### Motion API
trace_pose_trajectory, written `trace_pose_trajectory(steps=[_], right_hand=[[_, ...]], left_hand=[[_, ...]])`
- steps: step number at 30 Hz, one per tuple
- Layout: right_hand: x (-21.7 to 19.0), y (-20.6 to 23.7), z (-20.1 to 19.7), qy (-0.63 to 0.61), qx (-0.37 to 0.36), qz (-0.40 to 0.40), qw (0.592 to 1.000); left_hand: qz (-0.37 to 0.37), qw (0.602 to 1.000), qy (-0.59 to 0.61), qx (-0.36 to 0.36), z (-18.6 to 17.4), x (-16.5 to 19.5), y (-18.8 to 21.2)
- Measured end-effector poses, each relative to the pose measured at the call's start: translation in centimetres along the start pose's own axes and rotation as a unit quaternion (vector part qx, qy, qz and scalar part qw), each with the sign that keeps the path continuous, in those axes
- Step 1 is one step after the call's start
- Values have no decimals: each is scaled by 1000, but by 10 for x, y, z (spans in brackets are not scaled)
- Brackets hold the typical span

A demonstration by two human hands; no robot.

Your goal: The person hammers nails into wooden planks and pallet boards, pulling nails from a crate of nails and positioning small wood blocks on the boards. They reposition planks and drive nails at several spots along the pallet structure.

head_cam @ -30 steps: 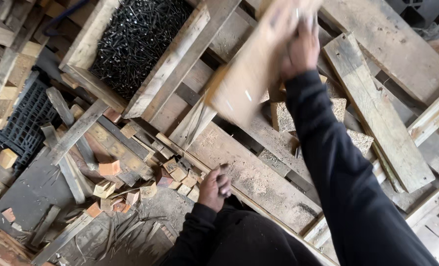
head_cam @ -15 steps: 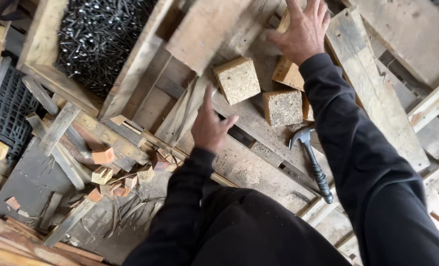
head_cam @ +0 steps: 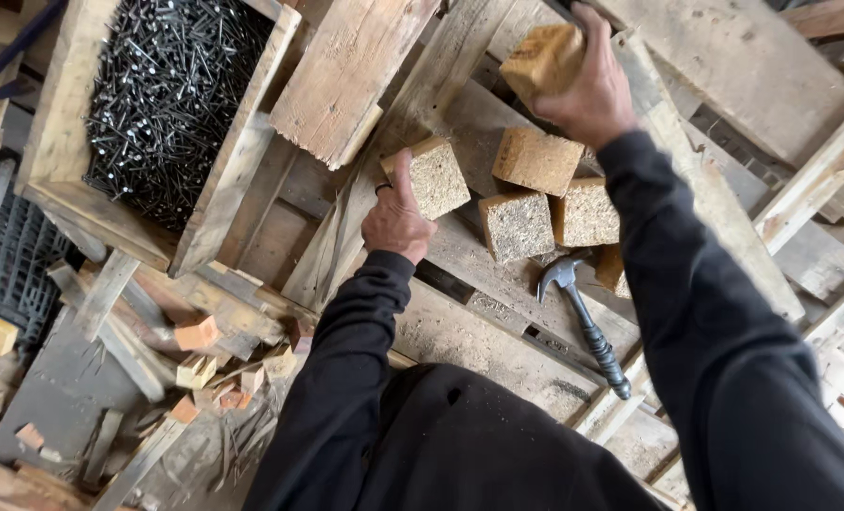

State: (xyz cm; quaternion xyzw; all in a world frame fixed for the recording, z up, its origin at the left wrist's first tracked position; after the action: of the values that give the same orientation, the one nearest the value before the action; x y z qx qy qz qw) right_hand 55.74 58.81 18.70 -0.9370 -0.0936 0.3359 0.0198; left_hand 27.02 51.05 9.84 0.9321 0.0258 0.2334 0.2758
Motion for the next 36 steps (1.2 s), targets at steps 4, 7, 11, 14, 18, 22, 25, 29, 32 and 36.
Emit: trace_pose_trajectory(steps=[4, 7, 11, 14, 18, 22, 25, 29, 32, 36], right_hand=[[-64, 95, -35, -26, 145, -49, 988], [-107, 195, -49, -157, 216, 34, 963], [-140, 324, -41, -406, 304, 120, 853], [-142, 418, -26, -508, 340, 203, 765], [-149, 541, -3, -479, 379, 345, 712], [-189, 627, 11, -166, 200, 415, 872], [-218, 656, 34, 123, 37, 388, 913], [-233, 674, 66, 35, 64, 320, 945], [-222, 702, 89, -79, 26, 420, 904], [-215, 714, 78, 91, -25, 379, 921]], left_hand=[[6, 999, 33, 7, 0, -7, 21], [18, 999, 21, 24, 4, -11, 39], [62, 997, 19, 47, 9, -11, 77], [29, 986, 165, 5, 18, -20, 127], [71, 913, 382, -128, 45, -36, 233], [179, 928, 248, -210, 88, -34, 322], [251, 918, 144, -270, 131, -33, 373], [208, 917, -137, -313, 212, -54, 399], [303, 896, -191, -261, 239, -55, 408], [323, 897, -173, -245, 255, -65, 413]])
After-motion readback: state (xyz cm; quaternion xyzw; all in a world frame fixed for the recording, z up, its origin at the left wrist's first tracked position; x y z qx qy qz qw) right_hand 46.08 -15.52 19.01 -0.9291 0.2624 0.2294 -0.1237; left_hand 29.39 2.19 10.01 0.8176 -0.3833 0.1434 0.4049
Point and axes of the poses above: each hand's wrist, its own y-axis away from the middle knuckle, its own z-axis out of the palm, x = y × z, the point moved 8 cm from there along -y, towards the middle knuckle, and after that the axes turned 10 degrees about -z, right-handed, at the moved point
